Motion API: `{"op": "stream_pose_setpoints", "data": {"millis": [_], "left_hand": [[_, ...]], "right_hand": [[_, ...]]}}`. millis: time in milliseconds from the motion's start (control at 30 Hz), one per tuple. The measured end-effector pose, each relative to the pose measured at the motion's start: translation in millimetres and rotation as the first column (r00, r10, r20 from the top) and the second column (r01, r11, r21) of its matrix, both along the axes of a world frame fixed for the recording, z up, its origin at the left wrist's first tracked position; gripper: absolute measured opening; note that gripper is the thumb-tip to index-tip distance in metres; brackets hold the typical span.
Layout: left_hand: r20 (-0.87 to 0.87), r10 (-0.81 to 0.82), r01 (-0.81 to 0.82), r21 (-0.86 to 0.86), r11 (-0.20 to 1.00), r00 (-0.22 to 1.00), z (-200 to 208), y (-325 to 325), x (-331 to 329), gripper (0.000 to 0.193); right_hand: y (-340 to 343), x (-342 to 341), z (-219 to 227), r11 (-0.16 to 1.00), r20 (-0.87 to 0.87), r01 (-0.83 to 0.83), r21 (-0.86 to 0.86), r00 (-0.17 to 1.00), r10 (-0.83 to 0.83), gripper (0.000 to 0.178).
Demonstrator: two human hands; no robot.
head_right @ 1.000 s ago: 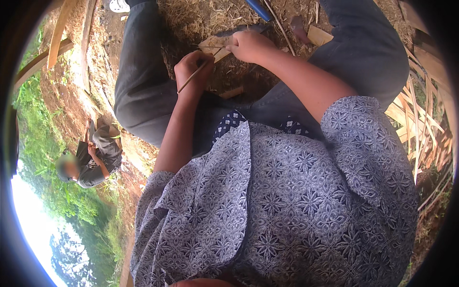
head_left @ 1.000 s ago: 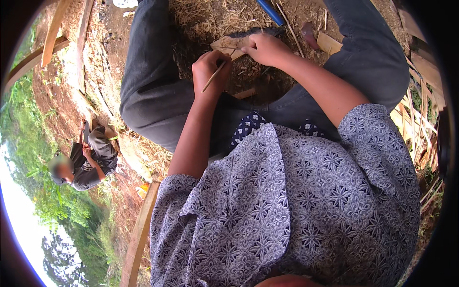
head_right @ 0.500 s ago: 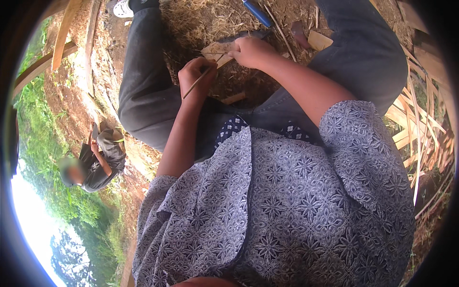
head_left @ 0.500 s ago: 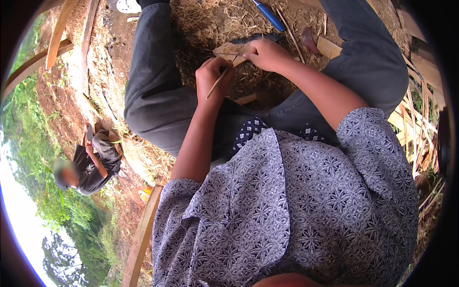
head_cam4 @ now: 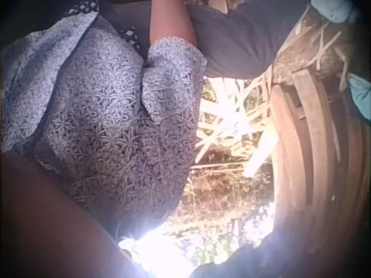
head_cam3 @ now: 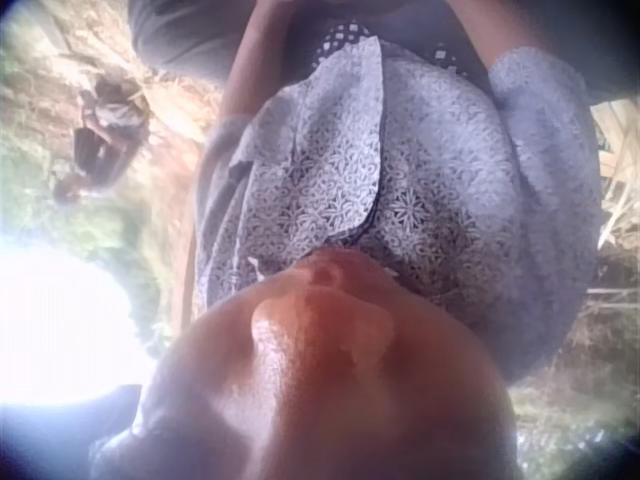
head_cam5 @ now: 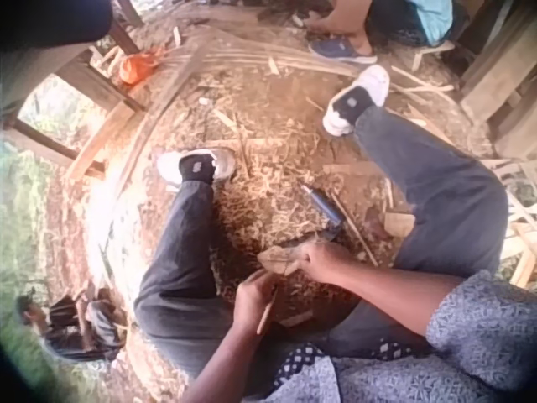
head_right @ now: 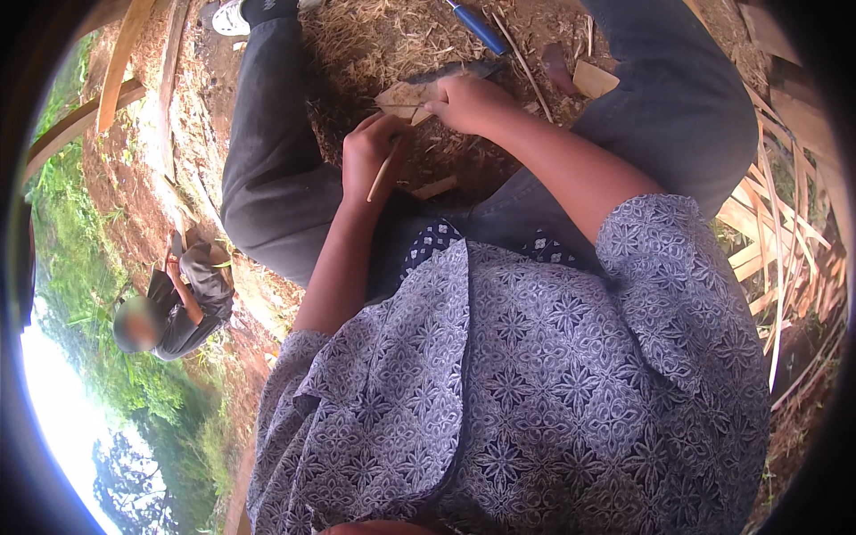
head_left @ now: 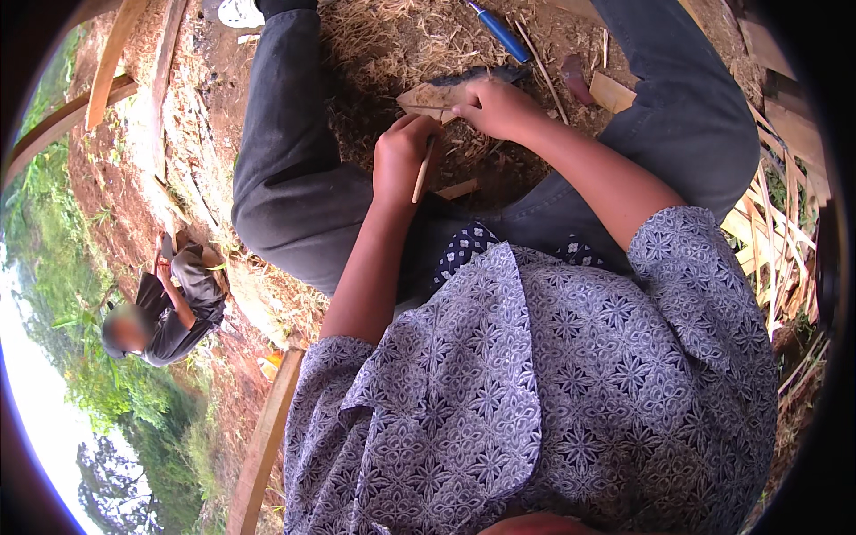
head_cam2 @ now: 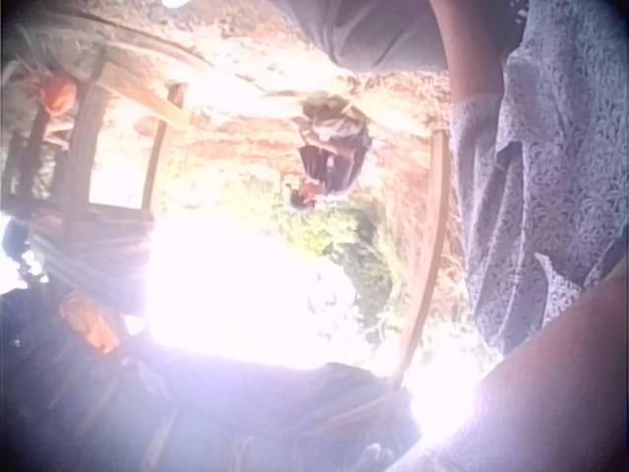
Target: The person sits on the ground and uses a knife to shave and shape a thin wooden stick. They rotate the stick and scrape the surface to smooth it. The person then uses a small piece of sandpaper to rub the stick for a finer finish.
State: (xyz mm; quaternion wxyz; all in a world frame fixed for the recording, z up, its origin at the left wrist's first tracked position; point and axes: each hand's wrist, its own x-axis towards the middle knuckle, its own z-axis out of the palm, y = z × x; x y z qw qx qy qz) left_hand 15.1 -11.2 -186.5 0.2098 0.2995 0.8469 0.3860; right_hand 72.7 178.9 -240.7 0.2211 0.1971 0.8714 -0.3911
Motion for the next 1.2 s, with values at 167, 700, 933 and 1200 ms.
{"op": "stream_pose_setpoints", "data": {"millis": [167,700,933,1200], "left_hand": [[-0.033,-0.024,0.024,-0.015,1.000,0.999,0.2,1.8,-1.5,0.005],[-0.009,-0.071,0.070,-0.063,0.996,0.997,-2.1,2.2,-6.1,0.006],[-0.035,-0.081,0.080,-0.036,0.996,0.996,0.9,4.2,1.1,0.010],[-0.024,-0.099,0.097,-0.070,0.993,0.995,5.2,2.9,1.9,0.011]], "right_hand": [[3.9,-0.1,-5.8,0.998,0.000,0.020,0.055,1.000,-0.020,0.037],[4.0,-10.9,-7.2,0.999,0.035,0.034,0.040,0.999,-0.035,0.036],[7.1,-1.9,1.4,0.998,-0.017,-0.066,0.023,0.998,0.066,0.035],[4.3,-1.2,0.6,0.997,-0.008,0.038,0.070,0.999,-0.037,0.035]]}}
